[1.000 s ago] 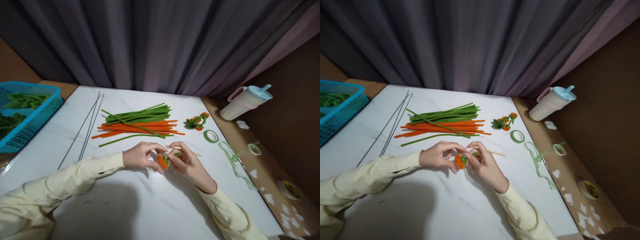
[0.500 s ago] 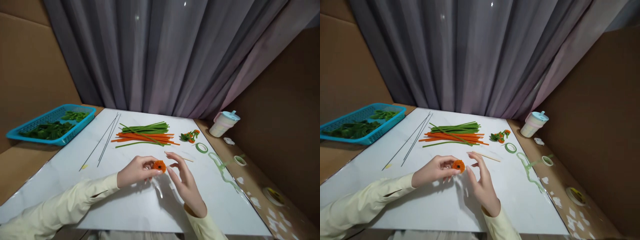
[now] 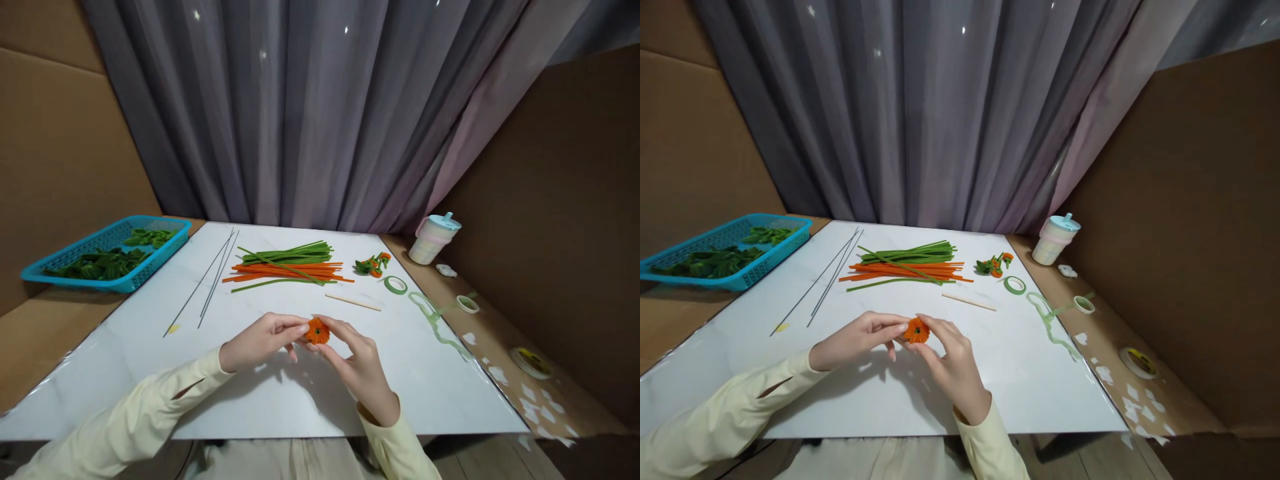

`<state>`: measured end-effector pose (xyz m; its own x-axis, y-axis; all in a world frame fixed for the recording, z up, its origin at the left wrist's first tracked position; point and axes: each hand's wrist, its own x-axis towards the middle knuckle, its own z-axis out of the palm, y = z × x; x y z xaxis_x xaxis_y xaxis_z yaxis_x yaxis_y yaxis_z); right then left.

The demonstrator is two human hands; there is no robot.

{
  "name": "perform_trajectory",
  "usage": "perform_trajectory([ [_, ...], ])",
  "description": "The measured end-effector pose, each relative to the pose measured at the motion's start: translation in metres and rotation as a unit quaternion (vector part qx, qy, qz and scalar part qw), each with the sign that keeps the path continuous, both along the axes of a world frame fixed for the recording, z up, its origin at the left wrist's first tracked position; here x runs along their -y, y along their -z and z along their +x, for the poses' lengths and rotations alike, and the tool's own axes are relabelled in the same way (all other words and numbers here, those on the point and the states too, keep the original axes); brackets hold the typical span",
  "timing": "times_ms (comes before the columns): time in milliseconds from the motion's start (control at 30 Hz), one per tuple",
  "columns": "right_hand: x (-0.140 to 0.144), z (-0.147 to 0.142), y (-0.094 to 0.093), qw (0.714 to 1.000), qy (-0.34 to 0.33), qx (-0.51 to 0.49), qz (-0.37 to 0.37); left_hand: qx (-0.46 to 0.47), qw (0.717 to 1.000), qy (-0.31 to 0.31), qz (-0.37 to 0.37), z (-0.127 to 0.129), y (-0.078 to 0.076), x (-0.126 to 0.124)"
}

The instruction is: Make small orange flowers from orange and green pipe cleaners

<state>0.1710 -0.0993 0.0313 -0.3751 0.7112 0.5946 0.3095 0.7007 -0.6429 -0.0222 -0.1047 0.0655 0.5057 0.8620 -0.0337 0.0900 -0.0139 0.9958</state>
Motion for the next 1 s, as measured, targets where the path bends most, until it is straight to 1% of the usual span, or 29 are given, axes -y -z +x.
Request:
perform_trajectory([
  [167, 0.004, -0.006, -0.002, 1.0, 0.007, 0.002, 0.003, 0.013, 0.999, -0.039, 0.003, 0.0, 0.006, 0.006],
  [433, 0.004, -0.014, -0.001, 0.999, 0.008, -0.006, 0.045, 0.034, 0.995, -0.089, 0.016, 0.0, 0.013, 0.01],
  [500, 0.003, -0.013, 0.001, 0.998, 0.001, -0.009, 0.069, 0.028, 0.996, -0.081, 0.014, 0.0, 0.013, 0.01],
  [567, 0.003, -0.01, 0.001, 0.997, -0.009, -0.006, 0.079, 0.021, 0.998, -0.053, 0.009, 0.0, 0.01, 0.01],
  [667, 0.002, -0.006, 0.0, 0.998, -0.022, 0.008, 0.057, 0.011, 1.0, -0.016, 0.01, -0.002, 0.005, 0.009],
  [767, 0.004, -0.006, -0.001, 0.999, -0.033, 0.017, 0.02, 0.003, 0.999, -0.034, 0.009, -0.002, 0.005, 0.008],
  [867, 0.004, -0.009, 0.002, 1.0, -0.025, 0.014, -0.006, -0.006, 0.999, -0.051, -0.001, -0.002, 0.01, 0.008],
  [933, 0.003, -0.011, 0.004, 0.999, -0.022, 0.021, -0.01, -0.006, 0.999, -0.053, -0.008, -0.001, 0.013, 0.009],
  [1000, 0.003, -0.011, 0.005, 0.999, -0.023, 0.03, 0.007, 0.0, 0.998, -0.058, -0.011, -0.001, 0.015, 0.01],
])
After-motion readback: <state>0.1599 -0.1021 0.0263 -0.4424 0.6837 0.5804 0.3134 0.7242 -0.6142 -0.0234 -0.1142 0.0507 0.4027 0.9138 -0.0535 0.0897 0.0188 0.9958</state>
